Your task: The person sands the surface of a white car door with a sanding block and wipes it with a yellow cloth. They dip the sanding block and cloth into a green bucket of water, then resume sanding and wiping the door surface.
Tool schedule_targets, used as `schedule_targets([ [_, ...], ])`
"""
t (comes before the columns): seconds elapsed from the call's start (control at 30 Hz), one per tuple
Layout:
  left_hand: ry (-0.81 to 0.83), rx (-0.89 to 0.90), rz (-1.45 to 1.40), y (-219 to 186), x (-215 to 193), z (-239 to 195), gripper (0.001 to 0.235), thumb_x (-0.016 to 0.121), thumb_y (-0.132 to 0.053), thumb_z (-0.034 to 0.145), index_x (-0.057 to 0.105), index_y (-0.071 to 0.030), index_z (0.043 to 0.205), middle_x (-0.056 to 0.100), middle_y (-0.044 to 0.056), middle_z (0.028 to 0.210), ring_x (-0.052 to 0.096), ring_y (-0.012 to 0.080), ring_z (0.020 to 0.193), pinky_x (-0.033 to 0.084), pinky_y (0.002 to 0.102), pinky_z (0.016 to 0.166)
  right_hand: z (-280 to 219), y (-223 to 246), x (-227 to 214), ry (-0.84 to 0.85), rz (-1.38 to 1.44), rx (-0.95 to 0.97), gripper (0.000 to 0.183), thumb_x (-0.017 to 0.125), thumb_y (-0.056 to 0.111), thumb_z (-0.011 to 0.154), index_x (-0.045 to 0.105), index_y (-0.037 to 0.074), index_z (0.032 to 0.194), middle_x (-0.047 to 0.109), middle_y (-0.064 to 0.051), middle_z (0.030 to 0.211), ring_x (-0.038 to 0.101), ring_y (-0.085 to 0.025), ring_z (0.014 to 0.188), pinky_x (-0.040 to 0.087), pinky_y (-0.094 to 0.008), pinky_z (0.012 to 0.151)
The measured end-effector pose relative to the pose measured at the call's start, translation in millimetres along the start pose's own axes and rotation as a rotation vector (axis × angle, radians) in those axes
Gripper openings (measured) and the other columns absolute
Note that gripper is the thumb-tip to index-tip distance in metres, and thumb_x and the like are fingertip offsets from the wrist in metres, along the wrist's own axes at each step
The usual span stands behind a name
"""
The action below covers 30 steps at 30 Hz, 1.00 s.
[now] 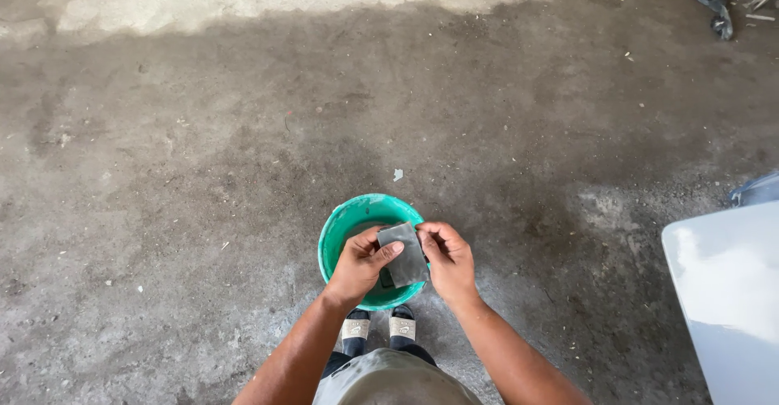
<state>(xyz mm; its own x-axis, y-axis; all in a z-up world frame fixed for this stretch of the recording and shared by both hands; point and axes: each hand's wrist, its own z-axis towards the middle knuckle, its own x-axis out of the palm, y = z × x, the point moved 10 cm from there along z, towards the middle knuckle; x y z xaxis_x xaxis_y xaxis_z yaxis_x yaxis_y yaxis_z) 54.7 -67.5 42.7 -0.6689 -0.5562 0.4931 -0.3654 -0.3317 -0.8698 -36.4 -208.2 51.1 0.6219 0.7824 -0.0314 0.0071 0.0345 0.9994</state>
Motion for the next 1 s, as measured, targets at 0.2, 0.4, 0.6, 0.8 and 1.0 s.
schedule_targets([
  [0.2,-0.122,0.165,0.139,-27.1,-0.9,2.7,0.044,0.074,-0.001,0.089,0.056,-0.009,0.129,0.072,0.002,0.104,0.068,0.0071,0.096,0.055,0.025,0.083,-9.3,28.0,21.7,0.139,-0.085,0.031,0.022,0.068,0.009,0.097,0.07,0.004,0.118,0.072,0.0,0.099,0.064,-0.008,0.09,0.053,-0.026,0.08],
  [0.4,-0.261,0.169,0.344,-16.1,-20.8,3.9,0.041,0.081,-0.002,0.089,0.07,-0.007,0.128,0.068,0.006,0.105,0.059,0.0095,0.085,0.05,0.024,0.075,-8.5,18.1,41.0,0.251,0.094,0.097,0.036,0.068,0.0,0.093,0.06,0.002,0.128,0.073,-0.005,0.109,0.067,-0.011,0.101,0.054,-0.029,0.088],
  [0.6,-0.283,0.372,0.538,-56.2,-16.0,3.1,0.039,0.084,-0.003,0.084,0.074,-0.007,0.122,0.062,0.004,0.128,0.06,0.0112,0.105,0.05,0.024,0.085,-3.8,-0.1,46.2,0.225,0.305,0.219,0.039,0.067,-0.006,0.091,0.059,0.003,0.129,0.072,-0.008,0.111,0.067,-0.012,0.102,0.055,-0.03,0.09],
  [0.8,-0.144,0.124,0.051,-11.8,-37.8,19.4,0.03,0.073,-0.007,0.095,0.071,-0.003,0.125,0.073,0.0,0.109,0.064,0.0084,0.101,0.052,0.025,0.09,-1.6,-14.7,40.3,0.211,0.499,0.279,0.038,0.067,-0.008,0.091,0.062,0.004,0.127,0.069,-0.004,0.113,0.066,-0.011,0.1,0.051,-0.028,0.085],
  [1.0,-0.263,0.112,-0.047,-1.8,-40.3,15.6,0.038,0.071,-0.006,0.098,0.064,-0.004,0.135,0.069,0.002,0.109,0.063,0.01,0.098,0.052,0.027,0.087,-7.9,43.2,37.7,0.128,0.056,-0.125,0.032,0.07,-0.006,0.092,0.066,0.005,0.122,0.071,-0.005,0.116,0.067,-0.016,0.102,0.052,-0.031,0.085],
])
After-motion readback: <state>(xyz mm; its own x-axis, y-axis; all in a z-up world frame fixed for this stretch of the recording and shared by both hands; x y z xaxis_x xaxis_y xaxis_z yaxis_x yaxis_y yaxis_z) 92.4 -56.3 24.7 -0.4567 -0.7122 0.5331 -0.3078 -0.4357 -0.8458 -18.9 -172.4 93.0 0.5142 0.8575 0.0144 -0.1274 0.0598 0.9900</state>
